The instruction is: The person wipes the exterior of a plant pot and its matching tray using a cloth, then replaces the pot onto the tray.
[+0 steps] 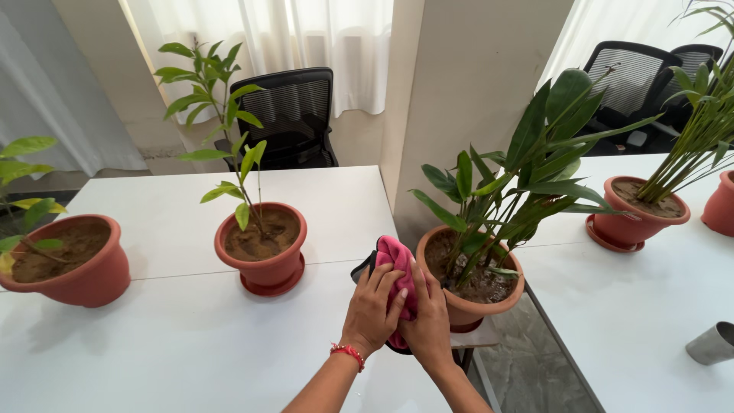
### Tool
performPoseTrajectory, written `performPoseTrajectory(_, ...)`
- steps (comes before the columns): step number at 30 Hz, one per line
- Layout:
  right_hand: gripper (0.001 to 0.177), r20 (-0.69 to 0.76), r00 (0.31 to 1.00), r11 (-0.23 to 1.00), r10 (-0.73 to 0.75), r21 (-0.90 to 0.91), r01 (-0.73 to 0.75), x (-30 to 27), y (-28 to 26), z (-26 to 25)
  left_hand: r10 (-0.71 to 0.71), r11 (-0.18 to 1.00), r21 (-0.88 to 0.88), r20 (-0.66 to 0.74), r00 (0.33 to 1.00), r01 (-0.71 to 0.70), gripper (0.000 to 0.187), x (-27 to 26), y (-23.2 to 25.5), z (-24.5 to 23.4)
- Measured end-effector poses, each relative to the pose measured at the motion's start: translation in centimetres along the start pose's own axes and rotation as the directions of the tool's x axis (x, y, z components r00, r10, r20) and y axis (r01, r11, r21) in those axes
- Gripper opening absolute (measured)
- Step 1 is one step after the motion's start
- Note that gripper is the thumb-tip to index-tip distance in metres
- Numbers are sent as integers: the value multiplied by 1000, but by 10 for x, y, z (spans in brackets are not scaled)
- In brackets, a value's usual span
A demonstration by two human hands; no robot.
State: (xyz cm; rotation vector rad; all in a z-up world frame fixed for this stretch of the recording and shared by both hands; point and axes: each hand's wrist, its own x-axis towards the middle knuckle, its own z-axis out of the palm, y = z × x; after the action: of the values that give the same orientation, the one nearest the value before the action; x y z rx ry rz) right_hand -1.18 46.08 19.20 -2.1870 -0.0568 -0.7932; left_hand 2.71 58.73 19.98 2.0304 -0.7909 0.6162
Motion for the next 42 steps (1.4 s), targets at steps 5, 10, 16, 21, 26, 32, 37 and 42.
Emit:
performPoseTrajectory(5, 94, 4, 1000, 999, -16, -40, 16, -8, -18, 8, 1, 1000, -11, 1, 1000, -1, 33, -11, -1, -19)
performPoseTrajectory(10, 91, -13, 1000, 999, -15, -45, 14, -16, -36, 28, 30, 999, -14, -9, 1000, -30, 32, -21, -11, -43)
performPoseTrajectory(16, 88, -36, 999, 999, 41, -24, -42, -24, -60, 76, 65, 998, 1, 10, 998, -65, 31, -32, -42, -81)
performPoseTrajectory(21, 87, -44, 997, 997, 66, -44, -67, -23, -82, 130, 23, 999, -42, 57, 998, -21, 30, -37, -77, -125)
performPoseTrajectory(26, 86, -61, 993, 993, 105, -41, -108, -20, -100, 178, 53, 997, -59, 84, 995, -48, 28, -37, -118, -156)
performPoseTrajectory(32, 89, -72, 991, 992, 113, -41, -117, -21, -111, 222, 56, 989, -143, 175, 983, -31, 25, -40, -156, -180)
performPoseTrajectory(37, 75, -61, 972, 974, 225, -7, -226, -18, -115, 242, 16, 975, -218, 221, 975, 33, 21, -34, -169, -182)
performPoseTrajectory(42, 63, -88, 950, 953, 300, 67, -295, -5, -113, 247, -11, 967, -247, 232, 973, 70, 22, -28, -177, -183)
